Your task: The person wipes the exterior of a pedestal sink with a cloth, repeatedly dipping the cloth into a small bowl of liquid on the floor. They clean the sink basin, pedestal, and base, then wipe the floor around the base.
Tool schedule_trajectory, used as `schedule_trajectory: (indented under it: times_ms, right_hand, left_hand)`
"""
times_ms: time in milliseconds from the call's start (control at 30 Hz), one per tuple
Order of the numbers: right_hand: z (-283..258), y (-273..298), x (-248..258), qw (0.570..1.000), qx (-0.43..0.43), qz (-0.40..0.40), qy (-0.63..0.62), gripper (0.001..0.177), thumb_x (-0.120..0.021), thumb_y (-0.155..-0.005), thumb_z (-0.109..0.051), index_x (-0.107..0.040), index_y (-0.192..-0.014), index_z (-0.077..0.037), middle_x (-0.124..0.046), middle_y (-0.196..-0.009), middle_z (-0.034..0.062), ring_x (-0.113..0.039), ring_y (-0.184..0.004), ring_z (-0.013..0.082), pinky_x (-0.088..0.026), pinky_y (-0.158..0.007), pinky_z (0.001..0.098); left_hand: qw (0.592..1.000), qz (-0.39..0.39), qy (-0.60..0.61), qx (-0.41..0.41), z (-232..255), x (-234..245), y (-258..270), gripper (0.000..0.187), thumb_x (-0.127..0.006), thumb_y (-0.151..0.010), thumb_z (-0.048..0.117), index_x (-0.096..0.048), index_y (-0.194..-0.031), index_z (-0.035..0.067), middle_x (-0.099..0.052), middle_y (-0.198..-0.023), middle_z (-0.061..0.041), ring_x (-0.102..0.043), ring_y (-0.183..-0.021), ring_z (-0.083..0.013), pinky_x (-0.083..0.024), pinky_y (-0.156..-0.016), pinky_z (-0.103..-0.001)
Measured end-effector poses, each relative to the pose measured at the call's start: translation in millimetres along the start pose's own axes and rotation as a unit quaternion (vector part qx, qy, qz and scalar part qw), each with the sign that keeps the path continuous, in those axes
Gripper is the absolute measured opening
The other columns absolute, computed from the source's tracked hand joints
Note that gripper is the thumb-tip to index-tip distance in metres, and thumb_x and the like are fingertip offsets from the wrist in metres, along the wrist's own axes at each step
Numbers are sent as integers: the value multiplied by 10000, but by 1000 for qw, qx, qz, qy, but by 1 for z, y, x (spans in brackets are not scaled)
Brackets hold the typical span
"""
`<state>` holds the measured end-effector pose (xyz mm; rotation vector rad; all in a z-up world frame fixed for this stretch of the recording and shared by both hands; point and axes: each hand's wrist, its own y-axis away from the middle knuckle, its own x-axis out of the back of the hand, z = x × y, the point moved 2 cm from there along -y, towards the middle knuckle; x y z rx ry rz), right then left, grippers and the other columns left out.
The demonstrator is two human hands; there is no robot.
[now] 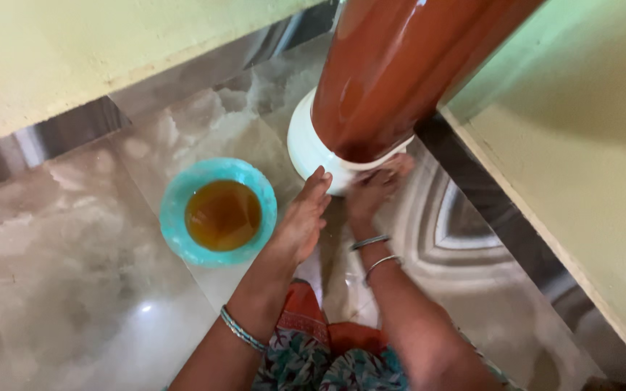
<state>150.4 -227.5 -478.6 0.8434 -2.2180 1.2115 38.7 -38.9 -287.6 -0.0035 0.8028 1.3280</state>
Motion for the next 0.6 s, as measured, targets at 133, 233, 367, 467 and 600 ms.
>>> schedule_trajectory:
  times_ms: [133, 233, 367, 467, 600]
  right_hand:
    - [-40, 85, -2, 969, 20, -140, 200, 491, -575, -1038, -122, -353, -1436, 60, -345, -1452, 355, -401, -1363, 459, -310, -1183, 523]
    - [-39, 75, -9, 976, -18, -139, 167, 349, -534, -1067, -99, -411, -1366, 33, -428, -1374, 254, -473, -1292, 350, -370, -1127, 488]
    - [-10, -1, -11, 994, -107, -24, -17, 334, -530, -957, -193, -507, -1210, 24, -470, -1245, 181, -504, -1131, 288, -440, -951, 436]
    - [24, -64, -6, 924, -176, -52, -336, 245, -499, -1069, -214, -477, -1045, 29, -456, -1023, 117, -467, -929, 254, -435, -798, 420]
    - [76, -104, -1, 846, -241, -204, -429, 267, -453, -1157, -228, -502, -1063, 17, -528, -956, 120, -510, -862, 264, -451, -759, 420]
  left_hand:
    - [999, -12, 35, -27, -16, -3, -14, 909, -578, -899, 592, -178, -1634, 237, -209, -1718, -38, -147, -1571, -318, -31, -1229, -555]
    - [995, -37, 56, -69, -14, -3, -13, 914, -600, -925, 576, -169, -1635, 194, -224, -1721, -68, -138, -1598, -300, -24, -1260, -513]
    - [1000, 13, 7, 6, -5, 5, 5, 913, -521, -863, 591, -160, -1626, 241, -210, -1711, -10, -132, -1564, -292, 8, -1175, -548]
    - [1000, -3, 16, -6, 6, 5, 15, 924, -546, -903, 587, -135, -1645, 221, -150, -1723, -39, -85, -1570, -317, 9, -1225, -522]
    - [1000, 5, 7, -1, 15, 8, 19, 923, -545, -890, 597, -144, -1638, 237, -157, -1721, -21, -118, -1572, -315, 13, -1215, -540]
